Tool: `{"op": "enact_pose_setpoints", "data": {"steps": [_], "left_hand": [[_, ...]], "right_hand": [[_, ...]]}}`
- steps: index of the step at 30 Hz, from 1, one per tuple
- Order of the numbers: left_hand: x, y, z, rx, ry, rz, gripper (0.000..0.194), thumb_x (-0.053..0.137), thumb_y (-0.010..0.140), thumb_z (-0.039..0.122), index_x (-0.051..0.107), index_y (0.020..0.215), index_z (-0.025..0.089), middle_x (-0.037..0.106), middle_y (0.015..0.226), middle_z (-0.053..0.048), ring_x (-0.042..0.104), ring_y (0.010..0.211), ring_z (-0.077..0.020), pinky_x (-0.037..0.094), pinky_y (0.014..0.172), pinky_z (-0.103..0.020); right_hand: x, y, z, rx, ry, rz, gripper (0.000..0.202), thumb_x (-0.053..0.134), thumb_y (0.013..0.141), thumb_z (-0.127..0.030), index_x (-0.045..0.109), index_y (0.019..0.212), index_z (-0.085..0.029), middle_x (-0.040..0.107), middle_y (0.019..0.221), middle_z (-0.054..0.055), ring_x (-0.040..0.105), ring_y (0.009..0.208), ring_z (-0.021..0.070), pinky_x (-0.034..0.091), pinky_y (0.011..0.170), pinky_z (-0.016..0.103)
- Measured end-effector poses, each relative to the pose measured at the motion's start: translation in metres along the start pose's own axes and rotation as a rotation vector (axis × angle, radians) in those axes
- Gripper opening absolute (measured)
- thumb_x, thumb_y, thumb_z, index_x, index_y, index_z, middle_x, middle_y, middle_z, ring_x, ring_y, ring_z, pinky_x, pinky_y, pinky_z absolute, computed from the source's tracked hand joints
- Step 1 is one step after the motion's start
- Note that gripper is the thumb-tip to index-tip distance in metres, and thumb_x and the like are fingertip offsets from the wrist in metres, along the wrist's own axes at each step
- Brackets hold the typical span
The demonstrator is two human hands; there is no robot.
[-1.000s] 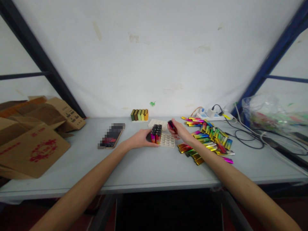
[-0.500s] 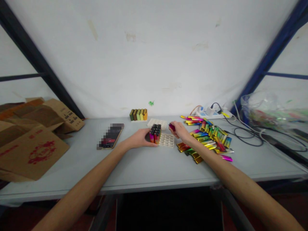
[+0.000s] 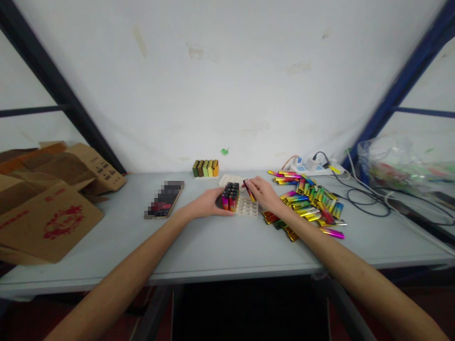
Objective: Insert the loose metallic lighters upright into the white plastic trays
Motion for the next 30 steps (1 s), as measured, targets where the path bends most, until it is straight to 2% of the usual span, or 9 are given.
{"op": "enact_pose_setpoints", "data": {"steps": [3,6,9,13,16,22,26,28,30], "left_hand": [[0.000,0.000,0.000,-0.005,0.000,0.002,0.080,0.082,0.069,0.063,0.063,0.132,0.019,0.070,0.132,-0.009,0.065,0.118,-0.0348,0.049,0.105,-0.042],[0.001,0.000,0.000,-0.007,0.008,-0.001,0.080,0.082,0.069,0.063,0.062,0.132,0.018,0.070,0.132,-0.009,0.066,0.118,-0.0345,0.049,0.105,-0.041],[0.001,0.000,0.000,-0.005,0.026,0.000,0.079,0.082,0.070,0.064,0.063,0.131,0.018,0.071,0.130,-0.009,0.067,0.116,-0.0346,0.049,0.104,-0.041],[0.001,0.000,0.000,0.006,0.037,-0.002,0.078,0.081,0.071,0.064,0.063,0.131,0.017,0.072,0.128,-0.010,0.068,0.112,-0.0339,0.051,0.101,-0.040],[0.001,0.001,0.000,0.006,0.031,-0.004,0.078,0.082,0.070,0.064,0.063,0.130,0.017,0.071,0.129,-0.010,0.067,0.114,-0.0341,0.050,0.102,-0.040],[0.001,0.000,0.000,-0.019,0.008,-0.011,0.079,0.081,0.070,0.064,0.063,0.130,0.017,0.071,0.131,-0.012,0.066,0.116,-0.0355,0.050,0.104,-0.043],[0.000,0.000,0.000,-0.029,0.009,-0.012,0.077,0.082,0.069,0.064,0.064,0.127,0.016,0.071,0.130,-0.012,0.066,0.115,-0.0359,0.050,0.102,-0.043],[0.000,0.000,-0.001,-0.039,0.024,-0.010,0.078,0.082,0.068,0.066,0.064,0.126,0.016,0.072,0.128,-0.012,0.066,0.114,-0.0365,0.051,0.102,-0.044],[0.000,0.000,-0.001,-0.043,0.040,-0.012,0.078,0.081,0.068,0.067,0.065,0.124,0.016,0.072,0.126,-0.012,0.066,0.113,-0.0367,0.051,0.101,-0.045]], "right_hand": [[0.001,-0.001,-0.001,0.019,-0.109,-0.038,0.042,0.038,0.107,-0.049,0.061,0.084,-0.021,0.061,0.074,0.001,0.054,0.070,0.0167,0.038,0.070,0.028],[0.003,-0.001,0.000,0.027,-0.180,-0.050,0.037,0.041,0.107,-0.046,0.057,0.083,-0.022,0.059,0.070,0.000,0.052,0.066,0.0163,0.036,0.068,0.027],[0.003,0.000,0.000,-0.023,-0.217,-0.075,0.033,0.040,0.107,-0.043,0.057,0.089,-0.022,0.062,0.076,0.002,0.055,0.071,0.0177,0.038,0.071,0.027],[0.005,0.001,-0.002,-0.142,-0.220,-0.204,0.029,0.041,0.108,-0.037,0.060,0.096,-0.020,0.067,0.090,0.007,0.059,0.083,0.0196,0.042,0.079,0.028],[0.005,0.001,-0.001,-0.151,-0.222,-0.259,0.027,0.042,0.107,-0.035,0.062,0.098,-0.019,0.068,0.095,0.009,0.061,0.088,0.0204,0.045,0.084,0.030],[0.004,-0.001,0.000,-0.168,-0.263,-0.282,0.029,0.044,0.107,-0.038,0.065,0.099,-0.018,0.068,0.095,0.009,0.062,0.089,0.0214,0.046,0.086,0.032],[-0.013,0.004,0.010,-0.158,-0.411,-0.198,0.038,0.033,0.109,-0.034,0.066,0.114,-0.017,0.070,0.107,0.013,0.063,0.103,0.0244,0.044,0.098,0.035],[-0.029,0.007,0.026,-0.063,-0.570,-0.125,0.038,0.033,0.108,-0.024,0.066,0.120,-0.013,0.070,0.112,0.017,0.062,0.109,0.0269,0.043,0.101,0.037],[-0.044,0.007,0.049,0.051,-0.716,-0.107,0.040,0.035,0.102,-0.012,0.062,0.131,-0.008,0.067,0.122,0.020,0.061,0.116,0.0285,0.042,0.103,0.038]]}}
Point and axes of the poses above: each hand's wrist, its own y-axis towards the middle knuckle, its own x-axis out of the palm, z = x × y, the point moved 5 cm from there along y, towards the middle knuckle
